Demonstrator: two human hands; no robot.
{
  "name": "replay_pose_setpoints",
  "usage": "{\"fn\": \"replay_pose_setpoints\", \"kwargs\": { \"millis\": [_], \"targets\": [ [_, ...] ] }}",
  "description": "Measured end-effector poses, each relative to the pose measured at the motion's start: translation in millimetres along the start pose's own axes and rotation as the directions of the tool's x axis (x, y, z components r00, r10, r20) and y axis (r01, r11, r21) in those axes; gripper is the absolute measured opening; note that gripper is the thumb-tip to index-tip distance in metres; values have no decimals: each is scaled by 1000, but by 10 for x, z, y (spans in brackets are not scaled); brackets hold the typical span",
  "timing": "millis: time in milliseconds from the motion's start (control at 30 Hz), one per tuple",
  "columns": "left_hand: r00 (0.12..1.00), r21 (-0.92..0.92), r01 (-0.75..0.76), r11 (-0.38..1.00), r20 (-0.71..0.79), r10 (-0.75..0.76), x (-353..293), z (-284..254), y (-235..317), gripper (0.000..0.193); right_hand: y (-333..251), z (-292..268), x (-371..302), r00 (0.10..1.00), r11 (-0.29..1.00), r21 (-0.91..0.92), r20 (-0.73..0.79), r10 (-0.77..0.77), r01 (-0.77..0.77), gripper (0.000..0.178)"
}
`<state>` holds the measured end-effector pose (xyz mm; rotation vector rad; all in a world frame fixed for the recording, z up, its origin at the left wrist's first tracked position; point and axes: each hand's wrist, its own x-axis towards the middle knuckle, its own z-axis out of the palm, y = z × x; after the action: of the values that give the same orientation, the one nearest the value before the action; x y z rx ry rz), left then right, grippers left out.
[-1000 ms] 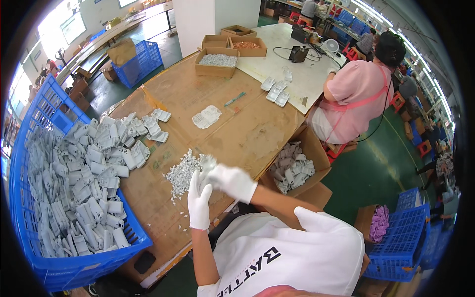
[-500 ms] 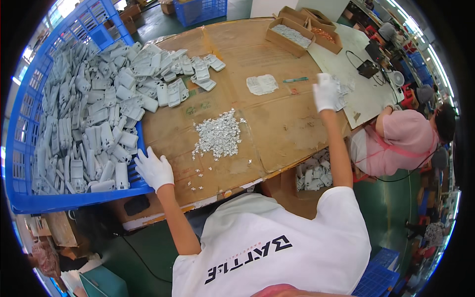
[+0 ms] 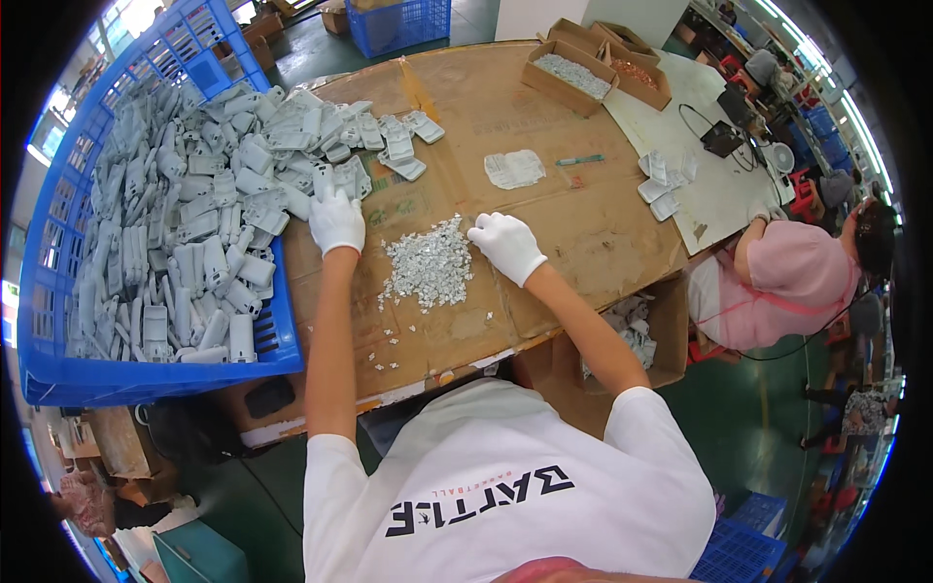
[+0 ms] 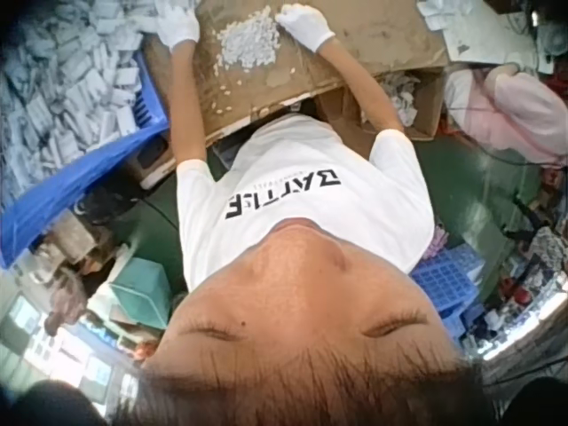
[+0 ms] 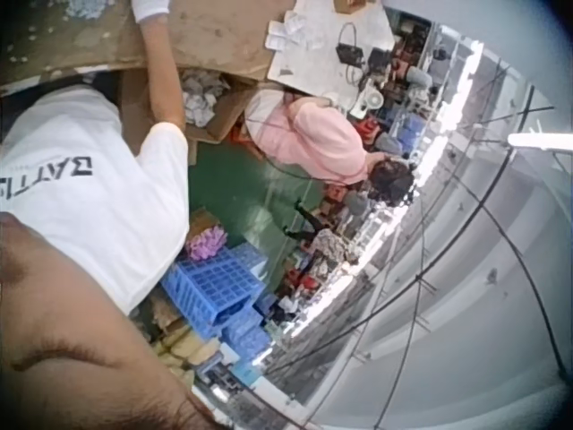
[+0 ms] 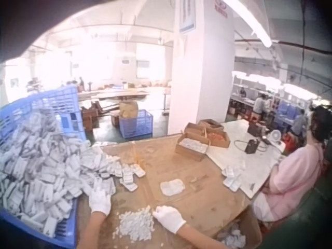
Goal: The person picks up a remote control housing and inserts small metal contacts into it by hand. They then place the assembled housing into a cardboard box and retrieve another from a blue crate to repeat the process.
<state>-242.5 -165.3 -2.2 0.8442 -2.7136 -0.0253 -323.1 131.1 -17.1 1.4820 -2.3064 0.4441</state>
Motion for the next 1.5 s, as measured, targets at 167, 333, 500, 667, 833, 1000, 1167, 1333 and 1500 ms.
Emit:
{"fn": "replay_pose_setpoints", "kwargs": {
  "millis": [167,333,500,667,833,1000,1167,1333,1500],
  "targets": [
    [997,16,79,997,11,-79,-208,-1,80,38,-25,-135,119,995,998,-53,87,-40,44,6],
    [983,44,183,982,8,-183,-94,-137,224,46,-151,-151,40,990,988,127,-103,99,-86,8],
    [909,-421,417,806,182,-375,-62,-27,-47,70,-404,-226,-131,932,851,460,-124,342,-251,10],
    [937,-643,296,706,54,-344,-472,-157,-33,69,-746,-488,-220,829,548,756,-13,560,-358,8],
    [969,-919,134,370,45,-241,-1012,-593,168,41,-1130,-598,275,900,495,849,-54,432,-186,11],
    [986,-929,123,349,76,-146,-1324,-1048,438,36,-1353,-500,638,894,729,682,-292,341,-56,15],
    [991,-882,46,469,-19,-134,-1394,-1132,615,35,-1331,-678,619,895,838,525,-288,340,-149,17],
    [993,-892,3,452,-51,-108,-1585,-1046,660,33,-1241,-682,461,826,353,859,130,548,-370,33],
    [998,-834,-18,552,-45,-35,-1832,-1070,737,30,-1178,-782,103,895,445,794,264,360,-413,20]
  ]
}}
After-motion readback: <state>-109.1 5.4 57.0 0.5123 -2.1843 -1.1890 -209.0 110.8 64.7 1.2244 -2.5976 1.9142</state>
